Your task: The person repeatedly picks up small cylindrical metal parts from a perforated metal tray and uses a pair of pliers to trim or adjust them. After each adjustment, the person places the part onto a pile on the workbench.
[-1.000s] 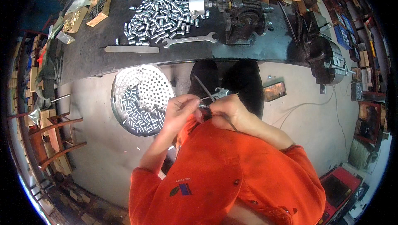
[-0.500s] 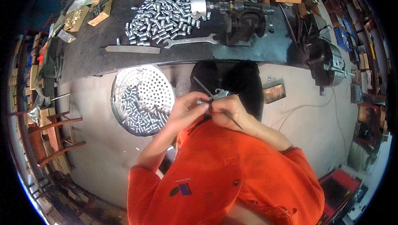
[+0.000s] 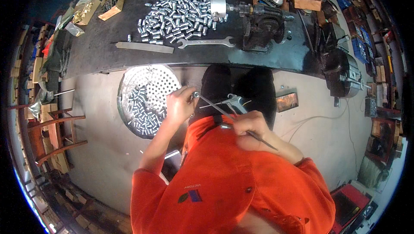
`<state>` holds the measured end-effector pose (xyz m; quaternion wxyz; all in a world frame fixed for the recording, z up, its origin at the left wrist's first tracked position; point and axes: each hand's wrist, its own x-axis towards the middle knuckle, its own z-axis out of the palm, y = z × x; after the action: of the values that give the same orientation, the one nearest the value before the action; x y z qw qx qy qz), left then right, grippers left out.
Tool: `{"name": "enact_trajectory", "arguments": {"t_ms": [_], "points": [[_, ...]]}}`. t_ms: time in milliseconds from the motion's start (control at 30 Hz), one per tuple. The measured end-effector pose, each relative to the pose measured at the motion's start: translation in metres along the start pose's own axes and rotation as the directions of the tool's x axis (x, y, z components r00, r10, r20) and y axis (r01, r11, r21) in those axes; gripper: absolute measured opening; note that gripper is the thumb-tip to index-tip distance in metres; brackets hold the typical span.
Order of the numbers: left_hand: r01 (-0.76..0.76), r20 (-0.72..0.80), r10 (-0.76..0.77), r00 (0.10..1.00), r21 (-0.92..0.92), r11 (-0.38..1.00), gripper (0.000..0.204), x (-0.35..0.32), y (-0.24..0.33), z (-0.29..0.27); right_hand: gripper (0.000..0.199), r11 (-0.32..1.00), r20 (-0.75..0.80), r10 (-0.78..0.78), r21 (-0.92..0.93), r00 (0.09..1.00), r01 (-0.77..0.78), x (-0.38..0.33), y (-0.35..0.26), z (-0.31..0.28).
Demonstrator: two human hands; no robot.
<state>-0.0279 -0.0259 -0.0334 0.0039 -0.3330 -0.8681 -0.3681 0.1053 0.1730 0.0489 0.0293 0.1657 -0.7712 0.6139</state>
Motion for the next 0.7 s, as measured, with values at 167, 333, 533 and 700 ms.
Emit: {"name": "enact_trajectory", "arguments": {"t_ms": [167, 333, 533, 700], "points": [[-0.074, -0.017, 0.075, 0.997, 0.007, 0.997, 0.023, 0.001, 0.002, -0.002, 0.024, 0.999, 0.017, 0.040, -0.018, 0.999, -0.039, 0.001, -0.003, 0.002], [-0.087, -0.023, 0.087, 0.996, 0.010, 0.996, 0.020, 0.002, 0.005, -0.004, 0.022, 0.996, 0.069, 0.082, 0.012, 0.994, -0.083, 0.004, -0.003, -0.005], [-0.245, 0.016, 0.245, 0.969, 0.018, 0.969, 0.025, 0.003, 0.010, -0.002, 0.018, 0.994, 0.059, 0.109, -0.004, 0.992, -0.109, 0.012, 0.013, 0.006], [-0.283, 0.052, 0.288, 0.956, -0.082, 0.956, 0.032, -0.001, 0.032, 0.008, 0.015, 0.997, 0.000, 0.066, -0.034, 0.998, -0.066, 0.022, 0.041, 0.021]]}}
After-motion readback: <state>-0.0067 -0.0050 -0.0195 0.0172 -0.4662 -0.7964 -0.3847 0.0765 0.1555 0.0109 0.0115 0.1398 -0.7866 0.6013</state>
